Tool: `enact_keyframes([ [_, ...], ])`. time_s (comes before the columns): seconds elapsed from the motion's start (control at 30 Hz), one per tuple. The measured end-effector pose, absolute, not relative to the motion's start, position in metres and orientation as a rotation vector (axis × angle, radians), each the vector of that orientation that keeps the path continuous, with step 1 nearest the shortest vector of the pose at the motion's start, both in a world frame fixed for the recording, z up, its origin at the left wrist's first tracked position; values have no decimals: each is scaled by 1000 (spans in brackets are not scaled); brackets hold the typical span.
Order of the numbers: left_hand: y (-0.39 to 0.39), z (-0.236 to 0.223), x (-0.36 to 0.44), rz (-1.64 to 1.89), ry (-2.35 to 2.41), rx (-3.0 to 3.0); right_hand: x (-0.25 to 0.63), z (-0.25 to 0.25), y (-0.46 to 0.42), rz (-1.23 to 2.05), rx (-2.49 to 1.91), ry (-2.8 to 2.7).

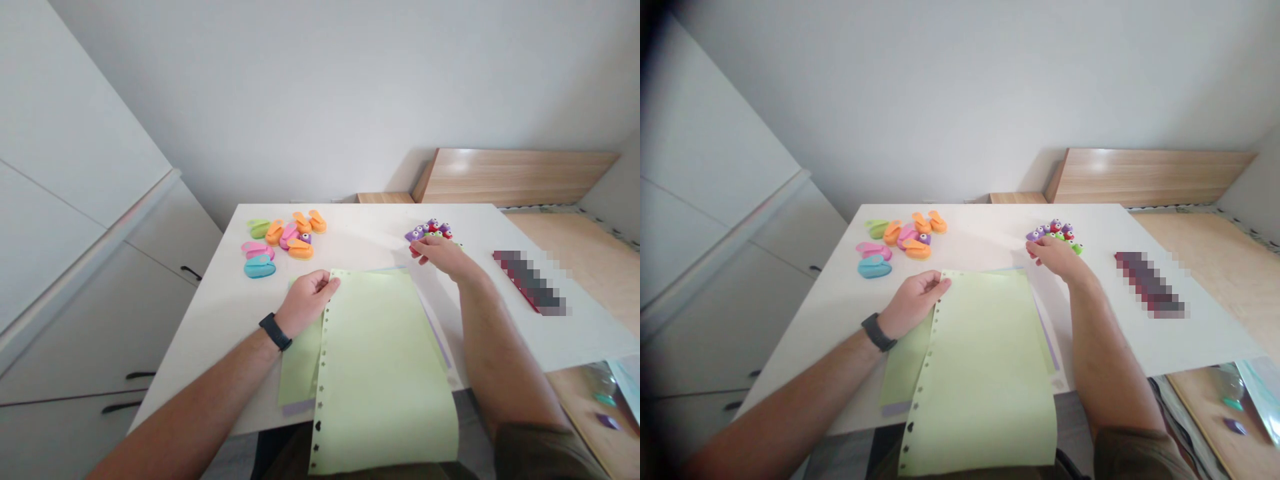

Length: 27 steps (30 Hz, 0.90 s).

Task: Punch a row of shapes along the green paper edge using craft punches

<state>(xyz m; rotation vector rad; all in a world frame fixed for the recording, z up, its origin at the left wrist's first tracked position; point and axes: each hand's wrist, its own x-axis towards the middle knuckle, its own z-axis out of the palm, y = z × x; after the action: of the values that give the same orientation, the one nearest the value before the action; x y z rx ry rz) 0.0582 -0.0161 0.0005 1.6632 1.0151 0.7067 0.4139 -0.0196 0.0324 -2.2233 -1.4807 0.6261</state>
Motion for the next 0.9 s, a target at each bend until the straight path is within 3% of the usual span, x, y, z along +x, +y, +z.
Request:
enact_keyframes([
  [0.53, -17, 4, 57, 696, 1023, 1665, 410, 34, -15, 454, -2269, -1425],
  [0.9, -16, 1, 57, 740, 1019, 1607, 366, 36, -20, 749, -1693, -1450],
])
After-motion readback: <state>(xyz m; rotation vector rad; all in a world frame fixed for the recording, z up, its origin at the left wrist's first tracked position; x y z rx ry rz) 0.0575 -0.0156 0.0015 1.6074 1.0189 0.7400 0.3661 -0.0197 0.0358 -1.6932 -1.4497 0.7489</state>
